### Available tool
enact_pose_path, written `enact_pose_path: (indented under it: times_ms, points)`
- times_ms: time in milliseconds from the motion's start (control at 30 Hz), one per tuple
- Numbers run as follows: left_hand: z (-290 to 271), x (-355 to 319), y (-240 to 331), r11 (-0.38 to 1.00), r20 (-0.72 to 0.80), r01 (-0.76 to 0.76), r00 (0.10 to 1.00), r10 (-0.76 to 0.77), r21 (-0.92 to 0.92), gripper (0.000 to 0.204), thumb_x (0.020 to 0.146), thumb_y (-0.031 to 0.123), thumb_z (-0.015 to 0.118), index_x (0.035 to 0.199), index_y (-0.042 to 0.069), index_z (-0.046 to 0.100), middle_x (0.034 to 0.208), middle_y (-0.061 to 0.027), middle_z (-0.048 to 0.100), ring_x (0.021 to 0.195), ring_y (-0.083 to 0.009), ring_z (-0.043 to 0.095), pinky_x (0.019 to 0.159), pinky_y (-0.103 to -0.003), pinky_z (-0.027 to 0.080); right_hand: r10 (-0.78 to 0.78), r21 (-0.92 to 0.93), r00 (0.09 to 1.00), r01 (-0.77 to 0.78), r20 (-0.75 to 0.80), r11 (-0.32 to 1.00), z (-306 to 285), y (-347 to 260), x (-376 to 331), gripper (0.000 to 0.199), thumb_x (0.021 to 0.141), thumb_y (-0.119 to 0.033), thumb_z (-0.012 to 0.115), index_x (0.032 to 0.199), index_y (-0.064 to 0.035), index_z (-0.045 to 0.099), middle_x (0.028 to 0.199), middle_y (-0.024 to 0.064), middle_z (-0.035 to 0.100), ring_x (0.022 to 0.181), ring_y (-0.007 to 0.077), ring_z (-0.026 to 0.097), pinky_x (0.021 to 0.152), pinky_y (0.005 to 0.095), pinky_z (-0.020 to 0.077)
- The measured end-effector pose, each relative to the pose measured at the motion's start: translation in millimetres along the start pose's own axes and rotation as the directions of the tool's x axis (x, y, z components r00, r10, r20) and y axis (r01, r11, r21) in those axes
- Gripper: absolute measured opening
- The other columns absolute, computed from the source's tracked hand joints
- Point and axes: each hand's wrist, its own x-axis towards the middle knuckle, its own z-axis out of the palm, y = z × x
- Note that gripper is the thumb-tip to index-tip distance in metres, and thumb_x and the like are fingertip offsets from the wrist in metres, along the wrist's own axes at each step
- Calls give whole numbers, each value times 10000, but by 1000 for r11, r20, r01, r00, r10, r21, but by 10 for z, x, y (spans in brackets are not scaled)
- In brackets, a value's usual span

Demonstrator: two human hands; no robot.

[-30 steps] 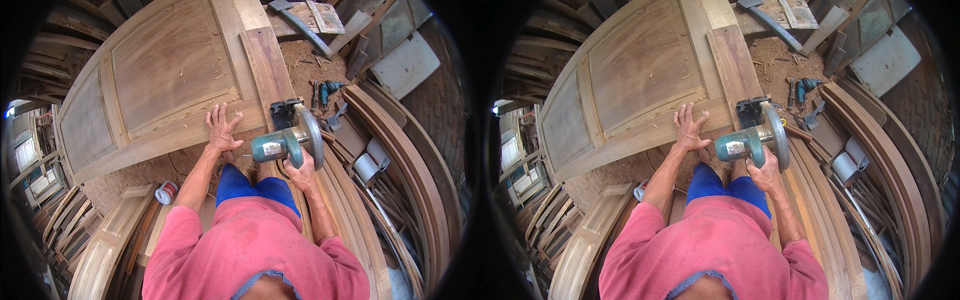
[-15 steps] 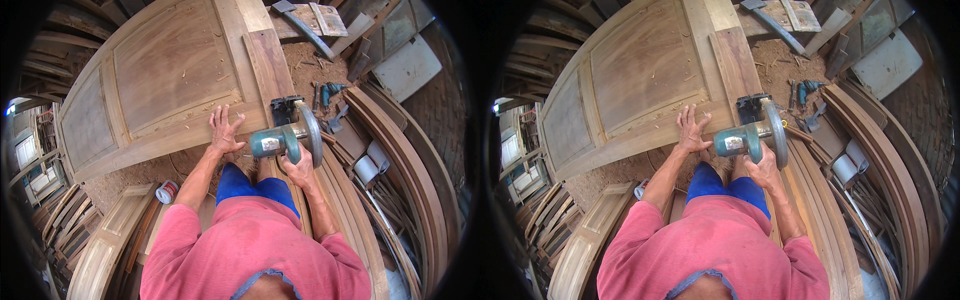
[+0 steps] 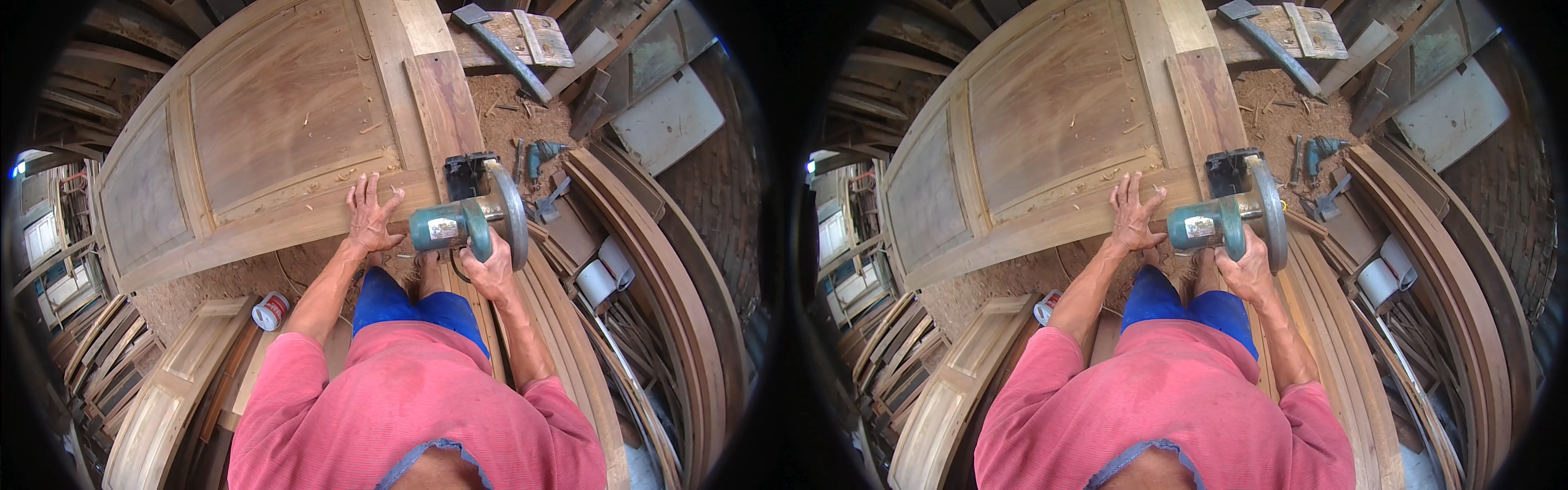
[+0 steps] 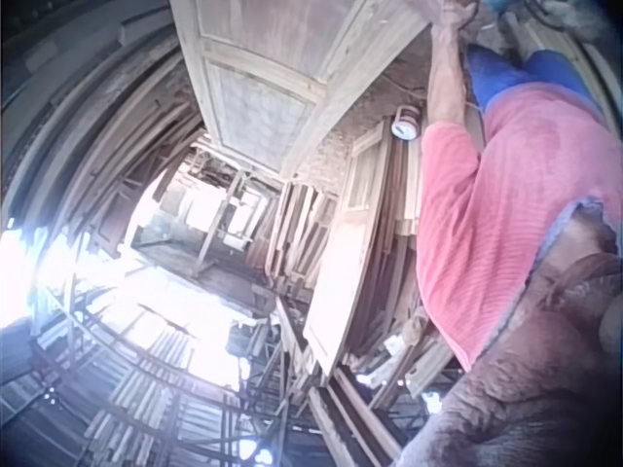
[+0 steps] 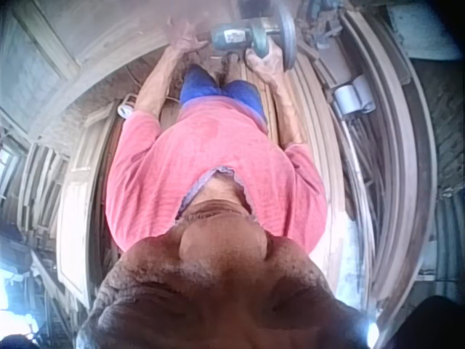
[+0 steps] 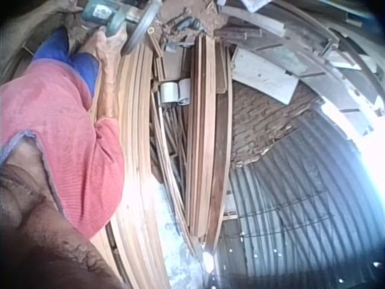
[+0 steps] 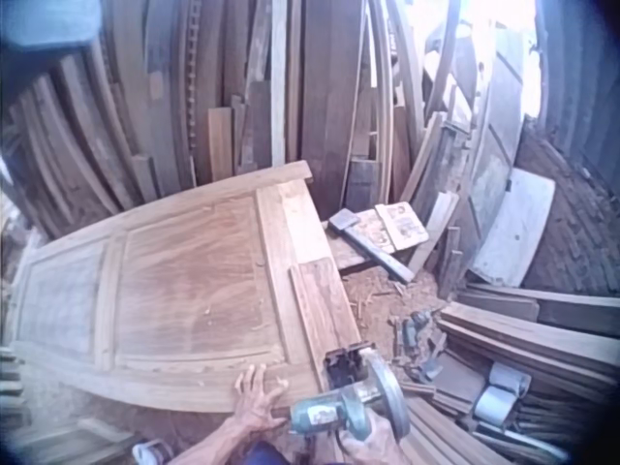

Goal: The person cuts a wood plank using a circular saw. They plug in an extension cord, position the plank on a wooden door, use the saw to make cuts, and handle pliers on the saw.

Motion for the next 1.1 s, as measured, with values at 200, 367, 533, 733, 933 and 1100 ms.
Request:
enact_pose_path:
  times_ms: [200, 367, 533, 733, 933, 1100]
  points:
    - [-1, 0, -8, 1000, -14, -12, 1000, 12, -21, 1037, 482, 437, 979, 1433, 307, 584, 1623, -312, 227, 1513, -529, 145, 1185, -670, 163, -3, -24, 1000, 4, 29, 1000, -13, 42, 66, 268, 836, -44, 658, 1084, 56, 639, 852, 120, 640, 770, 187, 602, 749, 358, 519]
    - [-8, 6, 5, 1000, 9, 2, 1000, -2, -15, 1021, 506, 444, 971, 1439, 297, 584, 1626, -311, 217, 1512, -532, 144, 1179, -664, 174, -16, 2, 1000, 16, 21, 1000, 3, -4, 123, 248, 834, -49, 668, 1056, 53, 632, 847, 115, 630, 771, 191, 600, 746, 358, 515]
    - [-13, 0, -3, 1000, 13, 7, 1000, -6, -28, 1011, 514, 446, 968, 1438, 292, 586, 1626, -311, 218, 1513, -534, 142, 1174, -660, 179, -17, -11, 999, 17, 37, 1000, -8, 31, 162, 255, 832, -57, 672, 1060, 51, 633, 843, 110, 626, 769, 188, 594, 747, 352, 514]
    - [3, -2, -10, 999, 21, 13, 1000, -13, -35, 1019, 505, 439, 973, 1437, 295, 587, 1631, -312, 211, 1515, -537, 140, 1168, -662, 184, -9, 1, 999, 9, 30, 1000, 10, -58, 208, 239, 836, -61, 668, 1046, 47, 630, 832, 92, 623, 763, 172, 589, 742, 350, 515]
    - [-9, 21, 15, 1000, 27, 13, 1000, -12, -25, 1026, 502, 434, 978, 1439, 298, 583, 1628, -318, 213, 1512, -540, 147, 1161, -667, 198, -4, -27, 999, 5, 52, 1000, -13, -53, 233, 302, 842, -64, 664, 1119, 54, 640, 853, 99, 635, 774, 170, 592, 756, 344, 520]
    - [-7, 6, 12, 1000, 25, 14, 1000, -14, -16, 1029, 505, 436, 978, 1444, 299, 579, 1624, -324, 213, 1509, -544, 151, 1158, -669, 204, -32, -15, 998, 32, 57, 999, -8, -103, 261, 334, 839, -64, 659, 1149, 59, 640, 904, 124, 671, 828, 191, 632, 809, 354, 533]
